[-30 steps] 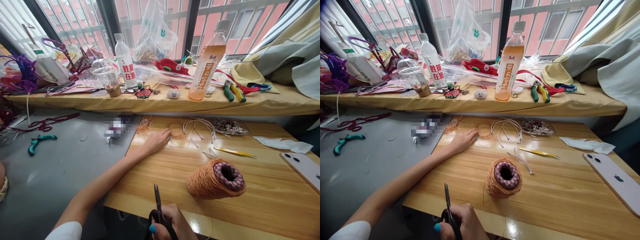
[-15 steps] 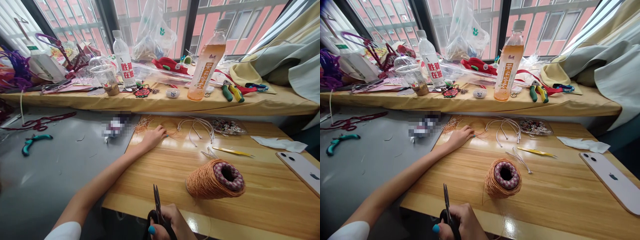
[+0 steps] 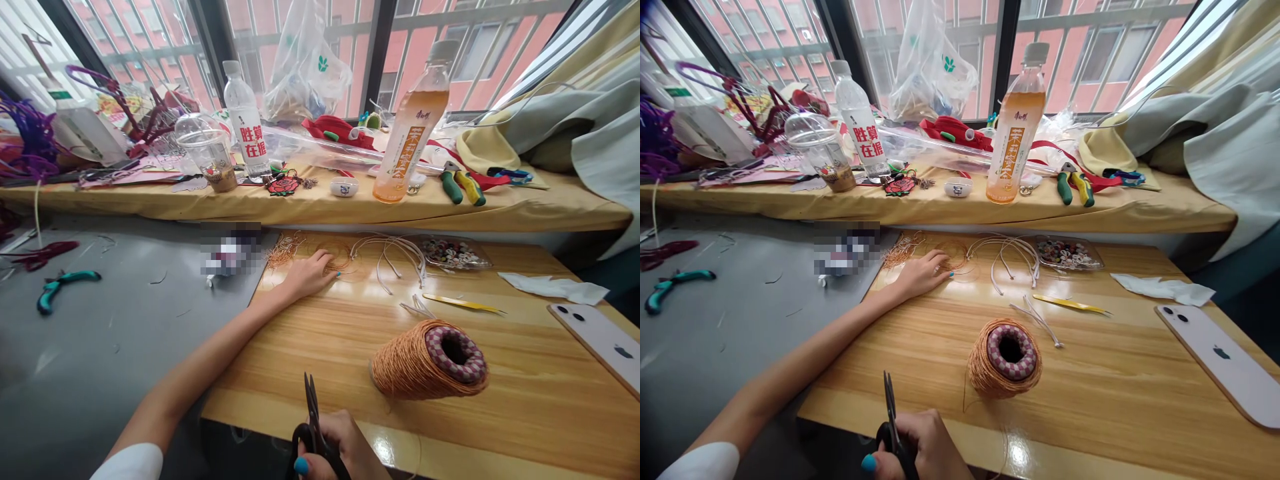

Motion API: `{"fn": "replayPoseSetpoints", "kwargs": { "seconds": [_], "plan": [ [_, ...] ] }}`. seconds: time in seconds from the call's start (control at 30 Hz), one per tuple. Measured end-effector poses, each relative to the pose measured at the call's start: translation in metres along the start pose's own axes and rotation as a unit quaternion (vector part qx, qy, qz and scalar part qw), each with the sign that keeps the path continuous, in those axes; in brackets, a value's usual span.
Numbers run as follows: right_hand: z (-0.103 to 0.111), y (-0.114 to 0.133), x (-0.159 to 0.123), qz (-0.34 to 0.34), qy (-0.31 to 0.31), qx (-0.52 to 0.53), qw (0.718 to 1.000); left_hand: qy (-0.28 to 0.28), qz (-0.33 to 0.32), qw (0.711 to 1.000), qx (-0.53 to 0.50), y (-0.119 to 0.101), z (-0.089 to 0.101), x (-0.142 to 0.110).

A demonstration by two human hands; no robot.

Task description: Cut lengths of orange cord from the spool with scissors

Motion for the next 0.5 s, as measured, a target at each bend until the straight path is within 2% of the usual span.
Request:
{"fn": "replayPoseSetpoints", "kwargs": {
  "seconds": [0.1,0.2,0.33,0.5],
  "plan": [
    [0.000,-0.003,0.001,0.009,0.010,0.001,1.000,-0.015,0.032,0.999,0.008,0.000,0.007,0.020],
    [0.000,-0.008,0.003,0.011,0.004,-0.008,1.000,0.046,0.045,0.998,0.022,-0.004,0.005,0.056],
    [-0.001,-0.014,0.004,0.021,0.001,-0.031,0.999,0.111,-0.005,0.994,0.017,-0.022,-0.005,0.104],
    [0.000,-0.023,0.007,0.015,-0.002,-0.054,0.998,0.113,-0.036,0.993,0.006,-0.039,-0.012,0.125]
  ]
}}
Point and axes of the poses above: each hand's wrist, its own x-axis towards the middle knuckle, its own z-axis out of the back of the hand, y = z × x, the point moved 4 cm from there along x, towards the middle knuckle, and after that the axes turned 9 degrees about -z, right-handed, at the moved point
